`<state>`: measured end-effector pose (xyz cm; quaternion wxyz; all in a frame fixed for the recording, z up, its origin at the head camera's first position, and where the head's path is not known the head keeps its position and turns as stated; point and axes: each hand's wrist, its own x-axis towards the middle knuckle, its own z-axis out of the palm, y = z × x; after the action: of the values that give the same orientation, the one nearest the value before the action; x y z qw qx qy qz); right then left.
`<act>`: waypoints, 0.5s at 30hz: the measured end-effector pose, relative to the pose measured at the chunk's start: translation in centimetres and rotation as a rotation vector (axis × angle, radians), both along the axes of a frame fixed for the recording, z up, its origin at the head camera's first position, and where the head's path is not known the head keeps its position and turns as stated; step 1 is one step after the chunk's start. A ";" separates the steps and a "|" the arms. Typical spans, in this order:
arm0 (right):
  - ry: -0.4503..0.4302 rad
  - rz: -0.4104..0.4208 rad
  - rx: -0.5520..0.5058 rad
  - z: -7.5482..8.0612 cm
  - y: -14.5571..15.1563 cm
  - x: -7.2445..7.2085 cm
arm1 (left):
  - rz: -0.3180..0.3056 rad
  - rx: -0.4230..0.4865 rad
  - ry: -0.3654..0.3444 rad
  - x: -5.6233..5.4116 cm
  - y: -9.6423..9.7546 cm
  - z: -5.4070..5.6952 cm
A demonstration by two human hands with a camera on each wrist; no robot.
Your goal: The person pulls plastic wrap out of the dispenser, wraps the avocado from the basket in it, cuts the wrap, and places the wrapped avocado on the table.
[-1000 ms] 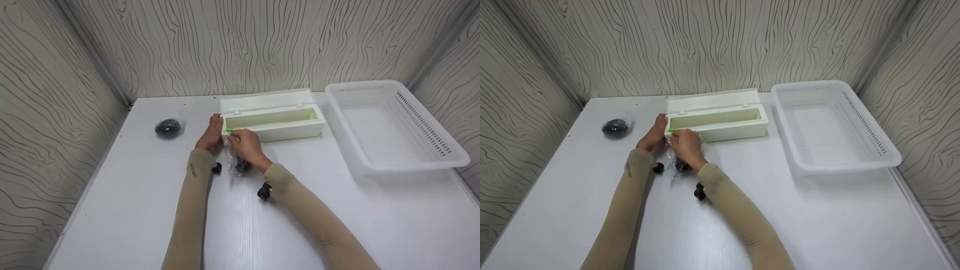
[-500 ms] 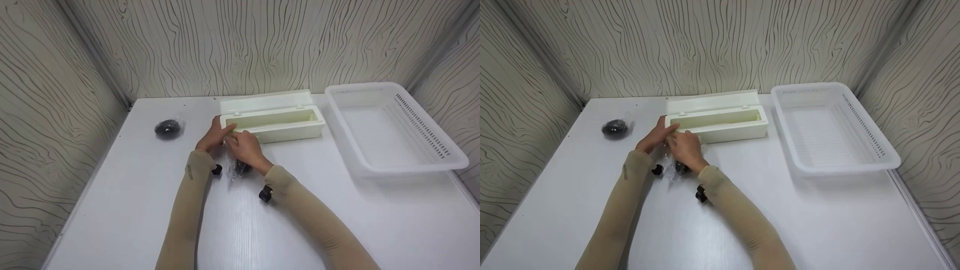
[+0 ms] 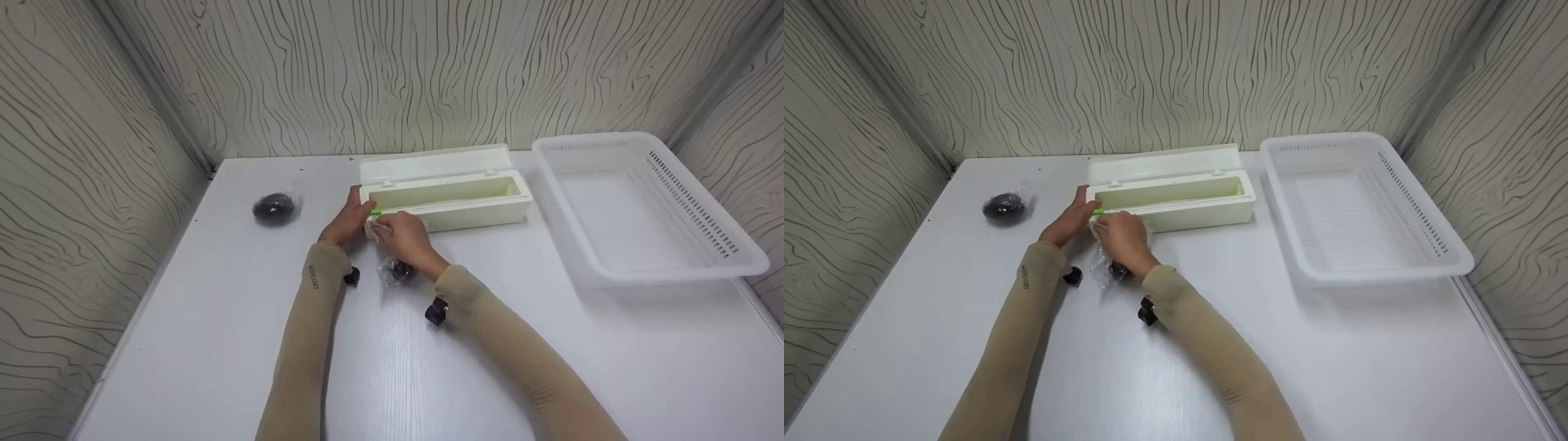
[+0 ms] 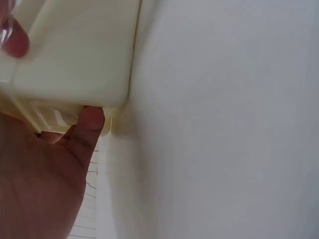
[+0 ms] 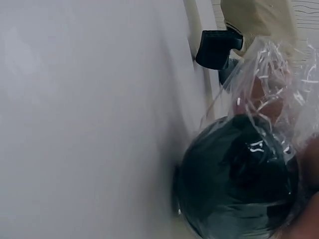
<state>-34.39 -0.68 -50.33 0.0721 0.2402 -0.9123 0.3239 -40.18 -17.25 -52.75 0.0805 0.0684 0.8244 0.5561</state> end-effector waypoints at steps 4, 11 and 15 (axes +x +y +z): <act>-0.013 0.017 0.012 0.2 0.3 -0.1 | -0.016 -0.016 0.006 -0.1 0.0 0.1; -0.057 0.058 0.022 0.3 0.8 -0.5 | -0.012 -0.025 -0.012 -0.1 -0.1 0.1; -0.074 0.088 0.030 0.4 1.2 -0.8 | -0.014 -0.036 -0.005 -0.2 -0.1 0.0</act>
<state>-35.22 0.48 -49.92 0.0205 0.2691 -0.9076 0.3215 -40.35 -17.39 -52.75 0.0875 0.0713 0.8335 0.5408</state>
